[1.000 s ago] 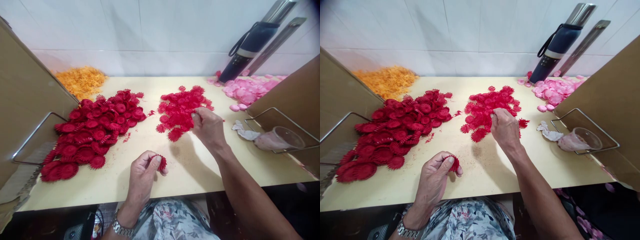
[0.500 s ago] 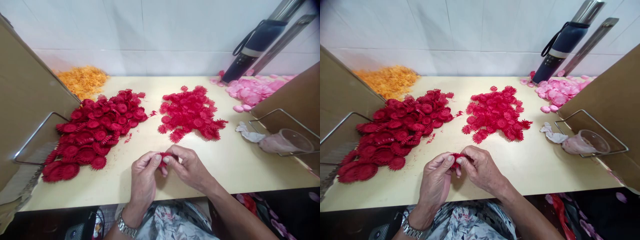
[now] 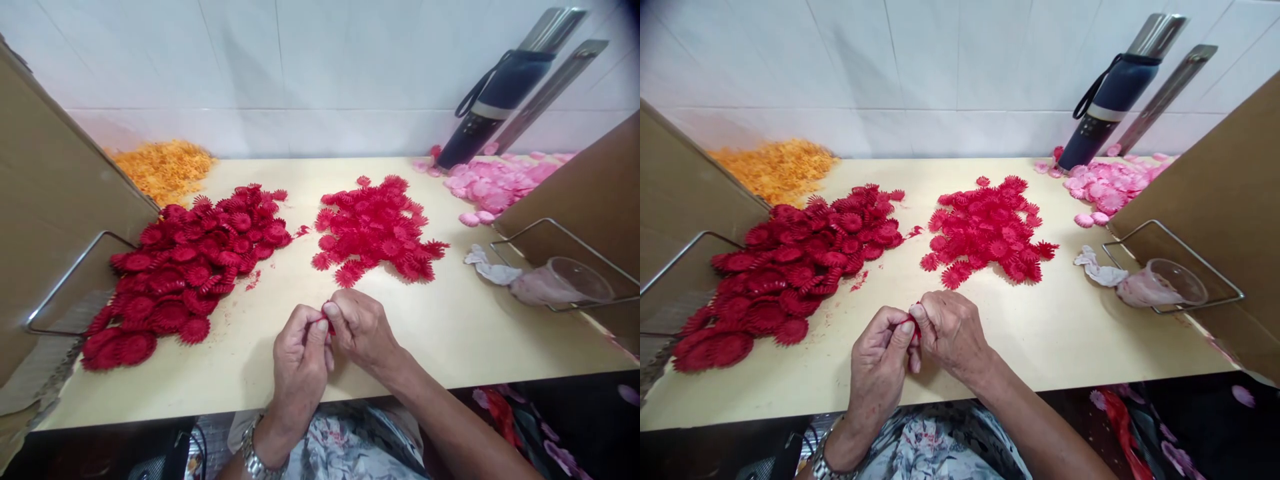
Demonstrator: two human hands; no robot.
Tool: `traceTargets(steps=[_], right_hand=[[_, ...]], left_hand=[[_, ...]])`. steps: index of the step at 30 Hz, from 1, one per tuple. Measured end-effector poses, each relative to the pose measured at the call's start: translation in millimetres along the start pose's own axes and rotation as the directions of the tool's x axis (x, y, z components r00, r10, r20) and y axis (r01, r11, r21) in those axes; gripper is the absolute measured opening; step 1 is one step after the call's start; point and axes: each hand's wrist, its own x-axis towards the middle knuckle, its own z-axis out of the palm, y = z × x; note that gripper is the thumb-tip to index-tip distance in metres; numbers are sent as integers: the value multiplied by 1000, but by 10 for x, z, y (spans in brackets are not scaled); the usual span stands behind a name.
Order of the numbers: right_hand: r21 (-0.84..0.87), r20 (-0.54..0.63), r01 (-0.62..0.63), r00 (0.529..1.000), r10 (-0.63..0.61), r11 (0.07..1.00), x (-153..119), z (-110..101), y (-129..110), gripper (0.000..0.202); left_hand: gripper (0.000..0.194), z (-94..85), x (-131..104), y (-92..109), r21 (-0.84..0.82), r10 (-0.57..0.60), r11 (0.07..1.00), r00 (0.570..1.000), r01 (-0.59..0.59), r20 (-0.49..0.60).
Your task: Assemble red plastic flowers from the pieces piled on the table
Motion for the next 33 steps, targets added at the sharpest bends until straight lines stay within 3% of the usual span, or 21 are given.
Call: traceTargets(steps=[2, 7, 11, 15, 21, 26, 33], right_hand=[[39, -15, -30, 999, 31, 999, 15, -8, -1, 37], [-28, -51, 57, 997, -58, 998, 9, -22, 3, 35], [14, -36, -45, 998, 46, 999, 5, -25, 73, 36], [202, 76, -145, 988, 132, 968, 0, -111, 72, 31], [374, 249, -349, 930, 270, 859, 0, -244, 91, 17], [301, 172, -258, 962, 213, 918, -12, -284, 94, 17], [356, 196, -222, 968, 160, 908, -25, -302, 25, 15]], left_hand=[[18, 29, -4, 3, -30, -14, 999, 1000, 14, -4], [20, 85, 0, -7, 23, 13, 1000, 999, -12, -42], [20, 95, -8, 5, -2, -26, 1000, 999, 26, 35], [18, 76, 25, 4, -117, -88, 989, 996, 88, 3], [15, 50, 59, 17, -209, -55, 977, 998, 54, 1], [12, -1, 53, 53, -176, -103, 977, 987, 125, 126], [17, -7, 75, 90, -238, -147, 959, 988, 152, 39]])
